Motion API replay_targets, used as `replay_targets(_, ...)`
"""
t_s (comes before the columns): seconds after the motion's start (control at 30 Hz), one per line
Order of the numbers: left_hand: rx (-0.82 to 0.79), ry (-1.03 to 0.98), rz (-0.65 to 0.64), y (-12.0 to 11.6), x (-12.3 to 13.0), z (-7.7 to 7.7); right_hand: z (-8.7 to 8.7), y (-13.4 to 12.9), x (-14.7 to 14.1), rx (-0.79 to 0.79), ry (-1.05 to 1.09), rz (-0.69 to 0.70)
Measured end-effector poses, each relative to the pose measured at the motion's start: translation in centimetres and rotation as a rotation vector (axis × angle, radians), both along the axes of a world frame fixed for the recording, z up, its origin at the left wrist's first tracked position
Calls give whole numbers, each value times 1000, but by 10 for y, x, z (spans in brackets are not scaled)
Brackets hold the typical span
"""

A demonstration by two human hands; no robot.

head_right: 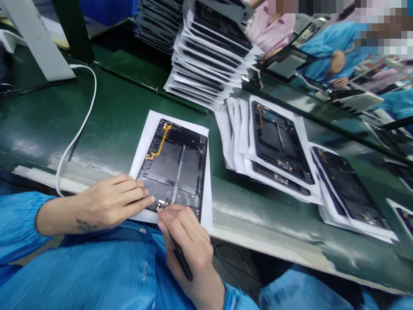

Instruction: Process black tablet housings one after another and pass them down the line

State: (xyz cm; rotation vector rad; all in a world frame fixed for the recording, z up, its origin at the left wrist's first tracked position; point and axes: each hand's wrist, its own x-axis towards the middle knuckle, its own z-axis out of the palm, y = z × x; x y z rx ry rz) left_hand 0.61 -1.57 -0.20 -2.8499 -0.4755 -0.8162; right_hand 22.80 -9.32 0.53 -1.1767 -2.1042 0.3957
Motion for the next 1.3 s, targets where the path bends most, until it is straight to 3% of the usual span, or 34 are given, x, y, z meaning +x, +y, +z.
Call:
replay_targets(0.1,-37,-41,-14,-1,-3,-1,1,1,-1,36,-7,25)
replay_targets(0.2,-245,-112,-28,4,-12,-5,-1,4,0,20,75,19)
replay_targets(0.37,-787,-307,190,30,-30,-4,-11,12,2,17,287,-124)
replay_targets(0.5,-1383,-383,204,41,-26,20,-17,17,1,16,320,-124)
replay_targets(0.57,-1649,-472,337,41,-16,34,-17,17,2,18,327,-102)
replay_targets(0.63,-1764,-581,483,39,-5,43,-17,18,4,34,340,-69)
replay_targets(0.73,-1756,-685,525,34,6,44,-17,21,6,74,379,-11)
replay_targets(0.83,-1662,-564,392,37,12,35,-18,25,8,117,440,40)
replay_targets(0.9,-1547,-435,313,46,15,28,-18,27,10,149,479,62)
replay_targets(1.0,-1293,-337,337,75,22,34,-16,27,18,201,500,75)
replay_targets(1.1,-989,-259,356,112,32,70,-12,27,30,242,469,71)
replay_targets(1.3,-659,-76,166,182,85,188,-9,44,51,301,465,-54)
